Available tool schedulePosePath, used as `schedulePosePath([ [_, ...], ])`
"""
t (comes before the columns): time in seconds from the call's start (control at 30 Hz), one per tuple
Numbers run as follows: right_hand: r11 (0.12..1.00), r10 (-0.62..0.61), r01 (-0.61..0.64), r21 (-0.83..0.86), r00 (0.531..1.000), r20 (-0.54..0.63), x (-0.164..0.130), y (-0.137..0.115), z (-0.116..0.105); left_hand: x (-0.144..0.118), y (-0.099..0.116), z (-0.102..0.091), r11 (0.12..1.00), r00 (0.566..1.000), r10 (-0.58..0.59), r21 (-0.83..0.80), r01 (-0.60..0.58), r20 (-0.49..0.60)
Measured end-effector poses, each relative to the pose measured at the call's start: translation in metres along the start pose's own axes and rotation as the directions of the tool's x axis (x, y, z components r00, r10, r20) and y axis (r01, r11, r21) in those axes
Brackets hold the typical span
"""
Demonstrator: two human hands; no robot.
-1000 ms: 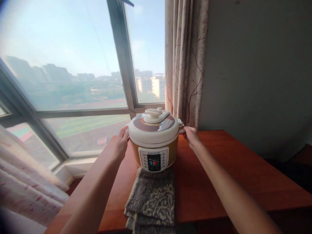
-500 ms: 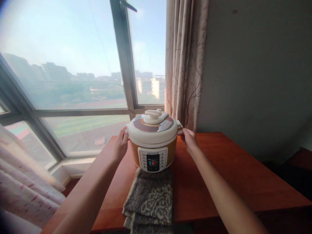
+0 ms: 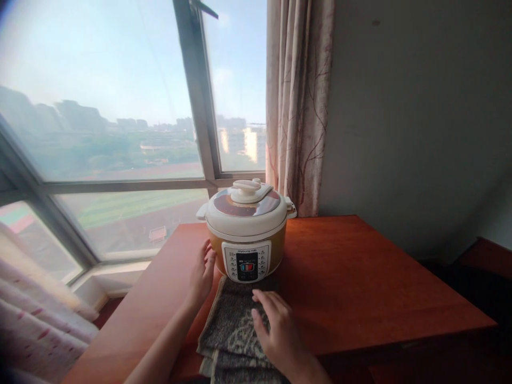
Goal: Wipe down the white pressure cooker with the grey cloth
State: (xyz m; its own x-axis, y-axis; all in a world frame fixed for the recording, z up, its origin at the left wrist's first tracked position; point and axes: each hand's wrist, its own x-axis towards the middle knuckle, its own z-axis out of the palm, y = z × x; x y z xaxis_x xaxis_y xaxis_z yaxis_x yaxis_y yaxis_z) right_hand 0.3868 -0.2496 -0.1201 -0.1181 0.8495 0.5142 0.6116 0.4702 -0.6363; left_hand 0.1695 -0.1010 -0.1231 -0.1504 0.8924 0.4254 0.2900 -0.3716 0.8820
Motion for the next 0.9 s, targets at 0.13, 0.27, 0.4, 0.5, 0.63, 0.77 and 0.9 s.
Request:
schedulePosePath([
  [0.13, 0.925, -0.151, 0.227, -0.303, 0.955, 0.254, -0.020, -0.016, 0.013, -0.009, -0.007, 0.005, 0.999, 1.000, -0.016, -0.031, 0.016, 0.004],
  [0.27, 0.784, -0.235, 0.393, -0.480, 0.905, 0.355, -0.032, -0.006, 0.036, -0.010, -0.010, 0.003, 0.999, 1.000, -0.016, -0.027, 0.017, 0.025],
  [0.4, 0.685, -0.275, 0.423, -0.593, 0.904, 0.327, -0.041, 0.001, 0.052, -0.011, -0.011, 0.001, 1.000, 1.000, -0.012, -0.005, 0.012, 0.025],
  [0.5, 0.625, -0.339, 0.415, -0.661, 0.907, 0.250, -0.043, -0.003, 0.053, -0.011, -0.011, 0.001, 1.000, 1.000, -0.017, 0.013, 0.017, 0.012],
  [0.63, 0.589, -0.404, 0.400, -0.703, 0.898, 0.173, -0.042, -0.011, 0.049, -0.011, -0.012, 0.001, 1.000, 1.000, -0.011, 0.014, 0.011, 0.010],
  [0.77, 0.650, -0.435, 0.376, -0.660, 0.897, 0.082, -0.044, -0.012, 0.050, -0.012, -0.014, 0.000, 1.000, 1.000, -0.002, 0.027, 0.002, 0.021],
  [0.9, 0.714, -0.470, 0.331, -0.616, 0.880, -0.072, -0.049, -0.008, 0.062, -0.012, -0.014, 0.000, 0.999, 1.000, 0.003, 0.034, -0.004, 0.010],
])
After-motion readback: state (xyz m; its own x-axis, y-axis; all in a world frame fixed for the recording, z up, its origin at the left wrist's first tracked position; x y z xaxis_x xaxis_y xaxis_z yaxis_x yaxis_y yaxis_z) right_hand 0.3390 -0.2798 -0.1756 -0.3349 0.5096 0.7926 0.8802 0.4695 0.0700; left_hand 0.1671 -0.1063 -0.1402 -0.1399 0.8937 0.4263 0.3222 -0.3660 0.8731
